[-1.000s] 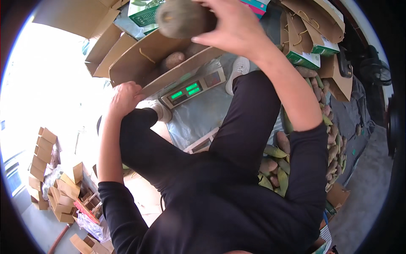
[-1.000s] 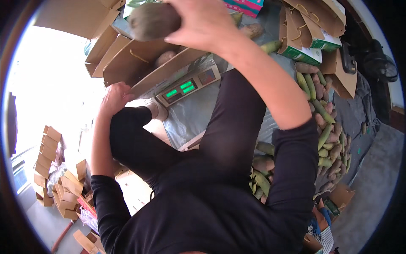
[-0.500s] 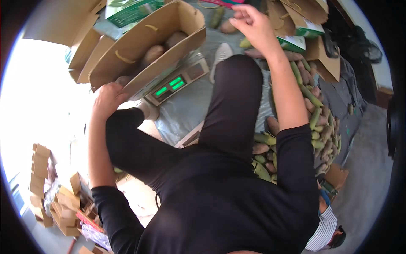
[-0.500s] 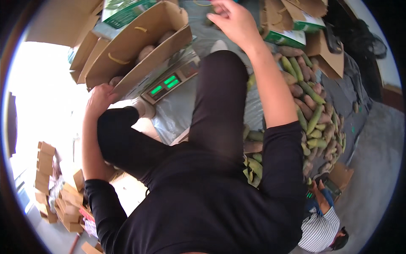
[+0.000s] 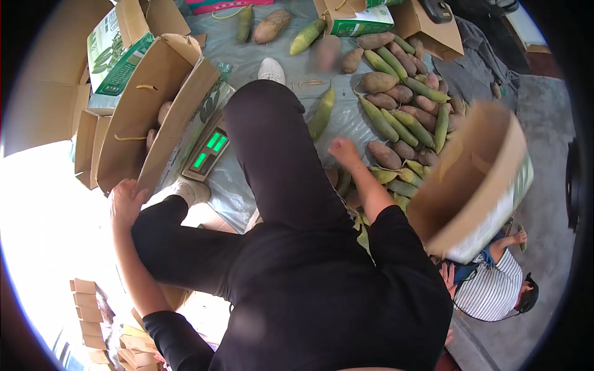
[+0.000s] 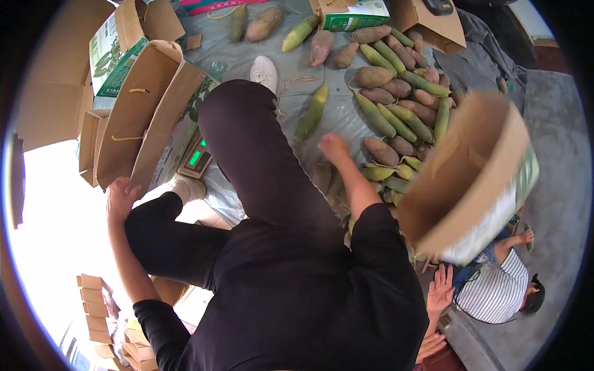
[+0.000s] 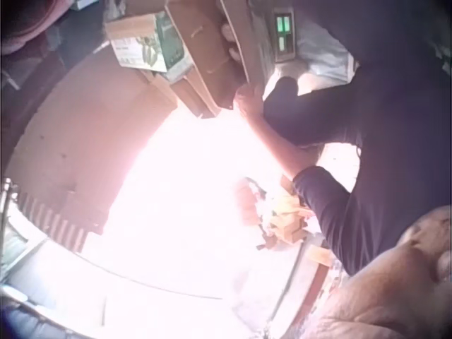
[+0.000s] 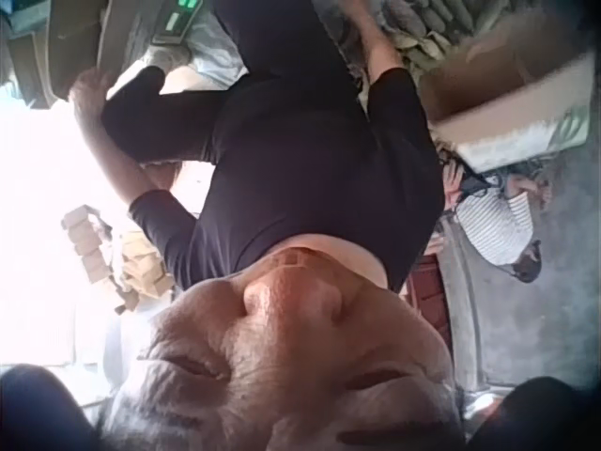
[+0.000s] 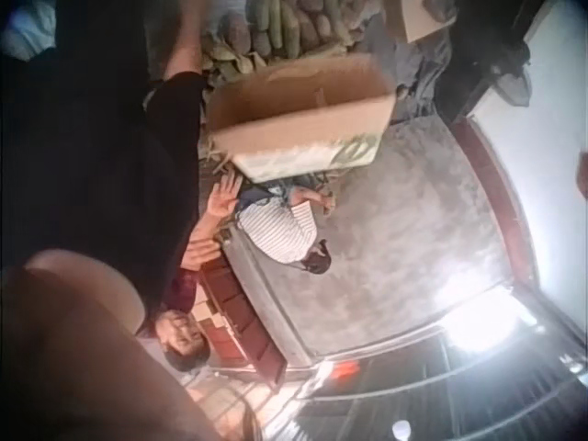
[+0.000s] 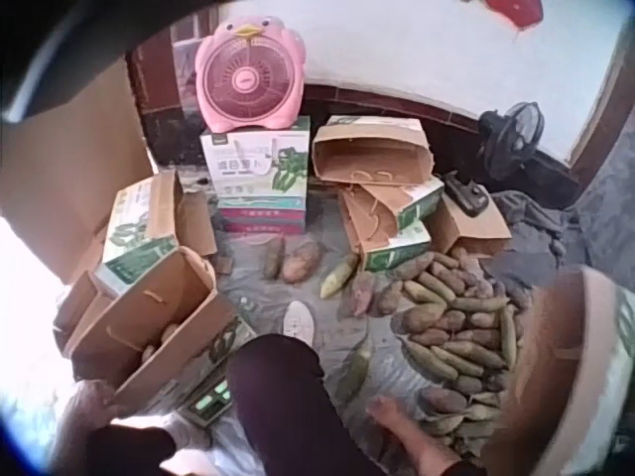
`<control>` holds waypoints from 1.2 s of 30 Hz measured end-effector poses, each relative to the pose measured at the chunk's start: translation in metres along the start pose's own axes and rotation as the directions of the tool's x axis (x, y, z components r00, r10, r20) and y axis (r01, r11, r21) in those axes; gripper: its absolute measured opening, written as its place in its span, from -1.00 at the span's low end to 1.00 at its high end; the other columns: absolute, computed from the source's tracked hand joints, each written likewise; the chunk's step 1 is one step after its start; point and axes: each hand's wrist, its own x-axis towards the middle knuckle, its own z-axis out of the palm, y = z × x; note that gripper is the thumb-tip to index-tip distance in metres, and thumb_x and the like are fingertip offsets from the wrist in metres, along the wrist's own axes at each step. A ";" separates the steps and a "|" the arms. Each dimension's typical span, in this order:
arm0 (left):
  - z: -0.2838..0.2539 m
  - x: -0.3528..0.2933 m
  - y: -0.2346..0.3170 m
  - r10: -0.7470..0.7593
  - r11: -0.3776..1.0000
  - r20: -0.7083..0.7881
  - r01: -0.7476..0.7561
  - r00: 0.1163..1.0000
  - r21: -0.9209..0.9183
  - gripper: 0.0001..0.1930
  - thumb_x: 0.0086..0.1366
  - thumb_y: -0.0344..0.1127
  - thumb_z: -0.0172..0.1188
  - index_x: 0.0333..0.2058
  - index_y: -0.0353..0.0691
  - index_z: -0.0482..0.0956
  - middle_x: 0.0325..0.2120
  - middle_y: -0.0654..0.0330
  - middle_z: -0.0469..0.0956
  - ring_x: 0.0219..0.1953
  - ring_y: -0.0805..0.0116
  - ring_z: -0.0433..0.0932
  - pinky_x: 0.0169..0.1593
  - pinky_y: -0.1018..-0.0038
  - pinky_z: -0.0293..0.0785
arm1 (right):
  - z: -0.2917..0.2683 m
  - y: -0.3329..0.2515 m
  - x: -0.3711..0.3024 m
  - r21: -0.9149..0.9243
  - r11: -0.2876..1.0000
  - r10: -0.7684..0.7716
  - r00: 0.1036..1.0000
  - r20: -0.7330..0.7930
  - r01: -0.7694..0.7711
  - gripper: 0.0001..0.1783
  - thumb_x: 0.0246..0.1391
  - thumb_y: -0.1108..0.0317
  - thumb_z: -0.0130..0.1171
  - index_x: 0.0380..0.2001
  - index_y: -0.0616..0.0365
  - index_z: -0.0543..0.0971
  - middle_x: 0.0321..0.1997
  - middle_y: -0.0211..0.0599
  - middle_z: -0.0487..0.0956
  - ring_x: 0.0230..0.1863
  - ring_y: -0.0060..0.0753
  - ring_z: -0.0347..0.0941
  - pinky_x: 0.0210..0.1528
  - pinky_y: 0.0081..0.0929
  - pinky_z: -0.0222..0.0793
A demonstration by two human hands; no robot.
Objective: Sort and pack gourds/vegetables into boxes and bags using a scale.
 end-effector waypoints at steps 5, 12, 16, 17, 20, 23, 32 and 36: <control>0.004 0.016 0.013 0.033 0.996 0.000 -0.033 0.999 -0.087 -0.74 -0.11 -0.28 0.22 -0.57 -0.40 0.44 -0.58 -0.05 0.39 -0.47 -0.02 0.42 -0.35 0.25 0.33 | 0.026 0.042 0.014 0.389 0.863 0.321 0.944 0.073 -0.324 -0.64 -0.13 0.18 0.27 -0.28 0.13 0.51 -0.45 -0.40 0.51 -0.43 -0.41 0.43 -0.49 -0.37 0.31; 0.009 0.017 0.004 0.058 0.996 -0.015 -0.059 0.998 -0.068 -0.73 -0.11 -0.25 0.22 -0.61 -0.38 0.42 -0.59 -0.06 0.38 -0.47 -0.03 0.42 -0.37 0.21 0.32 | 0.040 -0.005 0.038 0.521 0.688 0.544 0.834 0.089 -0.505 -0.40 -0.14 0.13 0.29 -0.03 0.13 0.38 -0.31 -0.36 0.46 -0.41 -0.44 0.37 -0.48 -0.34 0.28; 0.002 0.010 0.002 0.034 0.999 0.027 -0.034 0.999 -0.016 -0.74 -0.09 -0.25 0.22 -0.59 -0.37 0.45 -0.59 -0.06 0.38 -0.45 -0.02 0.42 -0.35 0.20 0.33 | 0.040 -0.040 0.042 0.610 0.588 0.573 0.806 0.149 -0.531 -0.40 -0.16 0.12 0.31 -0.05 0.14 0.39 -0.32 -0.35 0.45 -0.39 -0.40 0.37 -0.42 -0.24 0.32; 0.002 0.009 -0.001 0.020 1.000 0.024 -0.019 1.000 -0.013 -0.74 -0.09 -0.25 0.22 -0.59 -0.37 0.45 -0.59 -0.06 0.38 -0.45 -0.02 0.42 -0.35 0.20 0.33 | 0.041 -0.046 0.044 0.606 0.593 0.563 0.811 0.158 -0.530 -0.40 -0.16 0.12 0.31 -0.05 0.14 0.39 -0.32 -0.35 0.45 -0.39 -0.40 0.37 -0.42 -0.24 0.32; 0.004 0.015 0.002 0.075 0.997 0.005 -0.075 0.997 -0.026 -0.76 -0.09 -0.26 0.23 -0.57 -0.36 0.47 -0.58 -0.05 0.39 -0.43 -0.01 0.43 -0.34 0.20 0.34 | 0.045 -0.025 0.058 0.641 0.628 0.438 0.881 0.178 -0.441 -0.48 -0.16 0.16 0.31 -0.14 0.17 0.44 -0.36 -0.35 0.45 -0.38 -0.39 0.37 -0.41 -0.24 0.31; 0.004 0.021 0.010 0.049 0.998 0.016 -0.048 0.999 -0.040 -0.78 -0.10 -0.30 0.25 -0.56 -0.36 0.49 -0.56 -0.03 0.41 -0.43 -0.01 0.43 -0.33 0.20 0.34 | 0.054 -0.006 0.074 0.766 0.516 0.534 0.843 0.062 -0.384 -0.39 -0.29 0.34 0.40 -0.14 0.39 0.40 -0.27 -0.16 0.51 -0.28 -0.31 0.46 -0.35 -0.37 0.36; 0.003 0.011 0.004 0.058 0.996 -0.028 -0.059 0.998 -0.071 -0.81 -0.08 -0.33 0.25 -0.55 -0.35 0.50 -0.56 -0.02 0.39 -0.41 -0.02 0.42 -0.32 0.21 0.34 | 0.042 -0.010 0.072 0.739 0.446 0.575 0.795 0.196 -0.505 -0.47 -0.30 0.38 0.38 -0.18 0.21 0.43 -0.29 -0.23 0.50 -0.33 -0.27 0.45 -0.44 -0.27 0.32; 0.004 0.007 -0.002 0.059 0.995 -0.052 -0.063 0.997 -0.083 -0.81 -0.07 -0.33 0.23 -0.58 -0.35 0.48 -0.57 -0.02 0.40 -0.42 -0.02 0.42 -0.32 0.20 0.34 | 0.028 -0.012 0.051 0.720 0.443 0.482 0.819 0.311 -0.534 -0.50 -0.28 0.36 0.36 -0.18 0.16 0.43 -0.33 -0.30 0.49 -0.36 -0.32 0.43 -0.46 -0.31 0.29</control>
